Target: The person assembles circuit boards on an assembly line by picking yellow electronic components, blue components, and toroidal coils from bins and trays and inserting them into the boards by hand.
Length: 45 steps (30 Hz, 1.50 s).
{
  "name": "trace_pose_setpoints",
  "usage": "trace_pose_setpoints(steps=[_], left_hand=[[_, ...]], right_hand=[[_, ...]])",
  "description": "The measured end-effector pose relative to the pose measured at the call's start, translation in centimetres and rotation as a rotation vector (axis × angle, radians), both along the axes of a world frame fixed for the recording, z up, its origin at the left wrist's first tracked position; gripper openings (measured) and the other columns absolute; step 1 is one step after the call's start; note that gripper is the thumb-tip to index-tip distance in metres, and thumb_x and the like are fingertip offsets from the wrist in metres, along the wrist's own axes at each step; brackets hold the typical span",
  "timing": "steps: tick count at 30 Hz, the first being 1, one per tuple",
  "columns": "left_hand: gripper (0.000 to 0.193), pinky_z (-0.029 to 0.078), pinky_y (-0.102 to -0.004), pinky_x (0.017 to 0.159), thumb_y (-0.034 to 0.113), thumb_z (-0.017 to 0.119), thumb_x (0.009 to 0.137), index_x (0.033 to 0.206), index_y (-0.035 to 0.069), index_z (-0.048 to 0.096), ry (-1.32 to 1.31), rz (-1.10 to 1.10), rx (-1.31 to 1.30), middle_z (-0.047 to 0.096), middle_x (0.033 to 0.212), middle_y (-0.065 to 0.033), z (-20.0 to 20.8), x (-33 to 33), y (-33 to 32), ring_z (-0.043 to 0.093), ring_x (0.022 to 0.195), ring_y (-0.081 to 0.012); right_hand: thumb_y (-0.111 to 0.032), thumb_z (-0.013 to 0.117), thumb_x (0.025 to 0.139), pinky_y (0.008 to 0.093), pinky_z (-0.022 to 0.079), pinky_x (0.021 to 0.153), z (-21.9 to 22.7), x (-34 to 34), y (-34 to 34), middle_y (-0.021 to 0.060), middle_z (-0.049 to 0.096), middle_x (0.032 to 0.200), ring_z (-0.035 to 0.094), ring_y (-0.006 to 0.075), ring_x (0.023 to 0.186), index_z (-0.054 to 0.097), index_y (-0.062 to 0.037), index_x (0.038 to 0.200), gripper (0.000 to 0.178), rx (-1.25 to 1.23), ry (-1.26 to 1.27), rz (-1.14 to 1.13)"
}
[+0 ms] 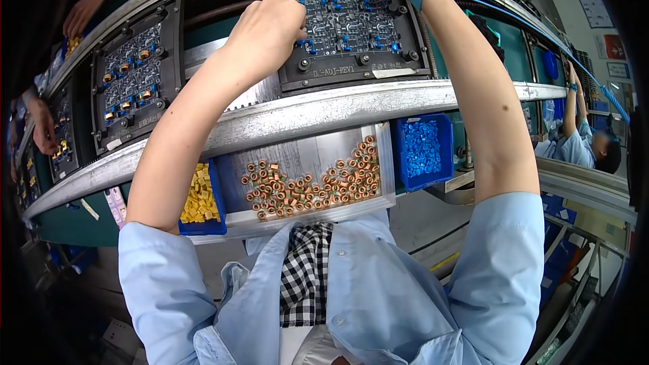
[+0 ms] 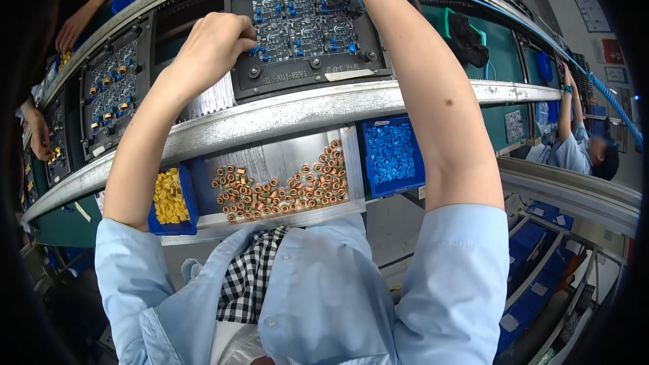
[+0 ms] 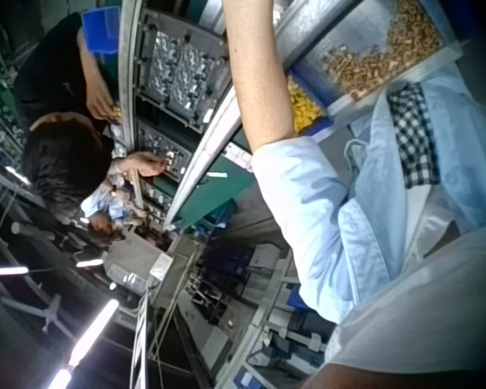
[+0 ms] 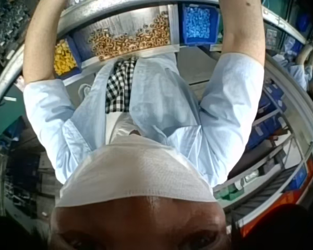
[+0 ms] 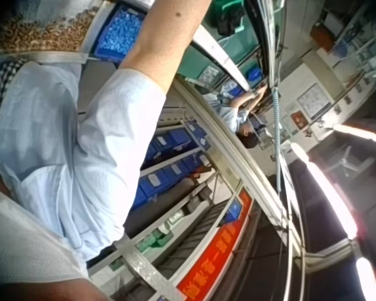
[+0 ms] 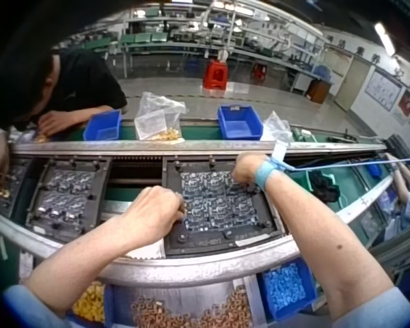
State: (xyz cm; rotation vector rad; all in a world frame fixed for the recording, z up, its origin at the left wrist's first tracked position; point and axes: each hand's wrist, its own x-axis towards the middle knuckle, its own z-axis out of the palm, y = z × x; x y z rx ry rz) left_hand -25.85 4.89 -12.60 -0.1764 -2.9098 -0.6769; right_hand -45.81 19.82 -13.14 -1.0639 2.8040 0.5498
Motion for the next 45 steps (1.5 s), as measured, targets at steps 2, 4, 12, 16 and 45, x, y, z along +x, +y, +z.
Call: trace_pose_setpoints(steps=[2,4,12,16,45], left_hand=[[0.006,0.051,-0.0373,0.055,-0.002,0.062,0.07,0.066,-0.006,0.061,-0.007,0.017,0.039,0.062,0.066,-0.0204,0.3,0.1,0.0,0.062,0.055,-0.0333],[0.008,0.049,-0.0343,0.056,0.0,0.06,0.074,0.071,-0.007,0.06,-0.014,0.043,0.067,0.062,0.067,-0.0174,0.5,0.1,-0.1,0.06,0.056,-0.0275],[0.01,0.047,-0.0269,0.055,0.003,0.057,0.082,0.078,-0.004,0.061,-0.066,0.087,0.272,0.063,0.069,-0.0115,0.6,-0.7,-0.6,0.059,0.058,-0.0173],[0.009,0.047,-0.024,0.056,0.004,0.058,0.082,0.081,-0.002,0.063,-0.096,0.15,0.429,0.063,0.071,-0.0099,1.0,-1.6,-0.6,0.058,0.059,-0.0147],[0.01,0.049,-0.0361,0.053,0.003,0.059,0.064,0.066,-0.005,0.064,-0.525,0.296,0.217,0.059,0.059,-0.0143,-0.2,-13.1,4.5,0.056,0.052,-0.0258]], right_hand=[[-0.009,0.066,0.069,0.0323,0.051,0.058,0.2,0.5,-0.1,0.0086,0.065,0.071,0.06,0.0241,0.06,0.069,-0.0014,0.08,0.014,-0.007,0.028,0.017],[-0.009,0.066,0.069,0.0319,0.051,0.057,0.4,0.9,-0.3,0.0084,0.065,0.071,0.06,0.0237,0.06,0.069,-0.0015,0.08,0.013,-0.014,0.056,0.033],[-0.006,0.067,0.071,0.0299,0.051,0.056,1.4,3.3,0.2,0.0074,0.065,0.069,0.06,0.0221,0.058,0.068,-0.002,0.079,0.01,-0.047,0.166,0.106],[-0.004,0.067,0.071,0.0289,0.051,0.056,1.7,5.3,1.1,0.0069,0.064,0.068,0.06,0.0212,0.057,0.068,-0.0022,0.079,0.008,-0.073,0.21,0.146],[-0.009,0.061,0.072,0.03,0.039,0.076,0.6,10.1,9.8,0.0086,0.063,0.08,0.055,0.0189,0.077,0.067,-0.0061,0.072,0.006,-0.405,0.143,0.609]])
